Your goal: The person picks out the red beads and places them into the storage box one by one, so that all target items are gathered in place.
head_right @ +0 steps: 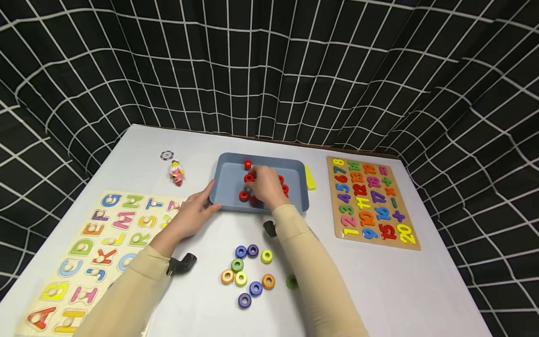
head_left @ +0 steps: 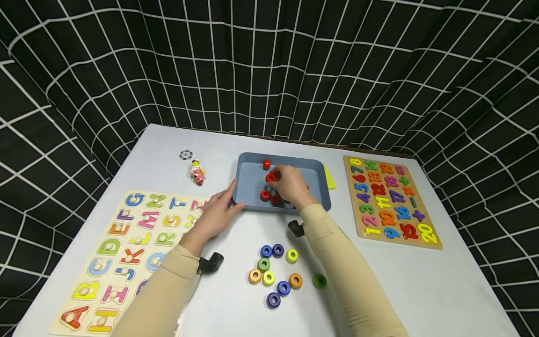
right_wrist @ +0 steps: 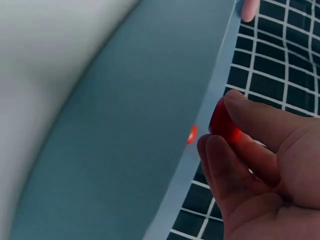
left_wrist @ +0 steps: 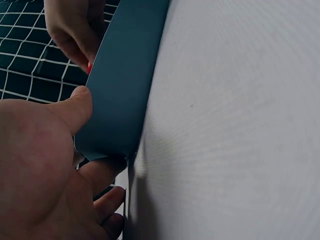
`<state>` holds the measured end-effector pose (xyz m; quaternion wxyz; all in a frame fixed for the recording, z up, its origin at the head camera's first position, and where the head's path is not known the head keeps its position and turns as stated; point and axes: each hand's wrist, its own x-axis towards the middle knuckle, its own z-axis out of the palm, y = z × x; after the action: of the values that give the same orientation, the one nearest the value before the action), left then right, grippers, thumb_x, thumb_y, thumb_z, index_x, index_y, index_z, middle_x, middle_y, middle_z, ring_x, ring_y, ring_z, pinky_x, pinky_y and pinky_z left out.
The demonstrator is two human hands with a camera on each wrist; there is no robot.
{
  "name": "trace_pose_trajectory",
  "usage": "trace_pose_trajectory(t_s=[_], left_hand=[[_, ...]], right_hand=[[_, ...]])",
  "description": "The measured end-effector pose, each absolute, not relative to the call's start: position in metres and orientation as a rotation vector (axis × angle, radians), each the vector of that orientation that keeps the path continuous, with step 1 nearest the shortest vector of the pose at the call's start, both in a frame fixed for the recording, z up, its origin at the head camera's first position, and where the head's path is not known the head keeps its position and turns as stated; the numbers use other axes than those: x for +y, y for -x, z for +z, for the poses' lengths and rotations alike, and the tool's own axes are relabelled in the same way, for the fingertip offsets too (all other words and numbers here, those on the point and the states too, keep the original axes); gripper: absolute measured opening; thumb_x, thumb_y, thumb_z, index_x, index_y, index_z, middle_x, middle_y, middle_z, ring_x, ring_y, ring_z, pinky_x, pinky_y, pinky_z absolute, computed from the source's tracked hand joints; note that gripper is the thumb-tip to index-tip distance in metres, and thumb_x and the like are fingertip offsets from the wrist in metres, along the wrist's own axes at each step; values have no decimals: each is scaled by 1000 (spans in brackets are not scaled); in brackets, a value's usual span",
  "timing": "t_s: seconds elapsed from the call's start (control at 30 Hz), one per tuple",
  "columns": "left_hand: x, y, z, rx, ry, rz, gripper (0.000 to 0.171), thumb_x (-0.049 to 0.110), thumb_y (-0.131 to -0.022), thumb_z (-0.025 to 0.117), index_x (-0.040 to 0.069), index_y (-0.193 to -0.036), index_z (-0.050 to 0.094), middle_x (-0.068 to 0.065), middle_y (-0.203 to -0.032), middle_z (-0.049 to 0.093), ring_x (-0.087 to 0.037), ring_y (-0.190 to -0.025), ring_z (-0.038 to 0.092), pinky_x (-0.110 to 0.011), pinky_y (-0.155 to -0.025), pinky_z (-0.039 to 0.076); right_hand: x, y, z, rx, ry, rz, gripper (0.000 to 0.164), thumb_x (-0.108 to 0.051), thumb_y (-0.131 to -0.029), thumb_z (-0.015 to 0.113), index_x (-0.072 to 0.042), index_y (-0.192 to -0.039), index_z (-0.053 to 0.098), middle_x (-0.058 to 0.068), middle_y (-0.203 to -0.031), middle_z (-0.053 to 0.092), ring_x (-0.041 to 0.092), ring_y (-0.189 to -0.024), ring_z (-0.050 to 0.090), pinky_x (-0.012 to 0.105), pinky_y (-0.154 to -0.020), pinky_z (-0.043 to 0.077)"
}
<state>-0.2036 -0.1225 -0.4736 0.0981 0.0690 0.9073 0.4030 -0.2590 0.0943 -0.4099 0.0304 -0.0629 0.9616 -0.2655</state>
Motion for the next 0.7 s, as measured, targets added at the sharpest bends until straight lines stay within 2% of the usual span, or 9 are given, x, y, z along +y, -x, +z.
trace_pose_trajectory(t_s=[0.13, 0.33, 0.7], left_hand=[[-118, 202, -474, 2670, -202, 1194, 73, 49, -95, 53, 41, -154, 9, -20, -154, 33, -38, -143, 30, -61, -111, 30], [-112, 202, -475, 2656, -213, 1180, 73, 50, -95, 52, 43, -153, 8, -19, -154, 32, -38, -143, 30, -61, -111, 30], [-124, 202, -481, 2656, -191, 1185, 73, 52, -95, 51, 44, -152, 7, -19, -155, 31, -38, -144, 28, -60, -113, 28]], right_hand=[[94, 269, -412, 2966, 159, -768, 33, -22, -84, 76, -8, -112, 68, 8, -102, 71, 24, -96, 63, 37, -84, 53], [99, 270, -413, 2935, 117, -734, 40, -20, -86, 73, -6, -123, 65, 12, -116, 68, 28, -109, 61, 39, -94, 52], [120, 241, -406, 2930, 103, -934, 36, -20, -88, 68, -6, -121, 65, 11, -115, 68, 22, -102, 65, 38, -89, 55]])
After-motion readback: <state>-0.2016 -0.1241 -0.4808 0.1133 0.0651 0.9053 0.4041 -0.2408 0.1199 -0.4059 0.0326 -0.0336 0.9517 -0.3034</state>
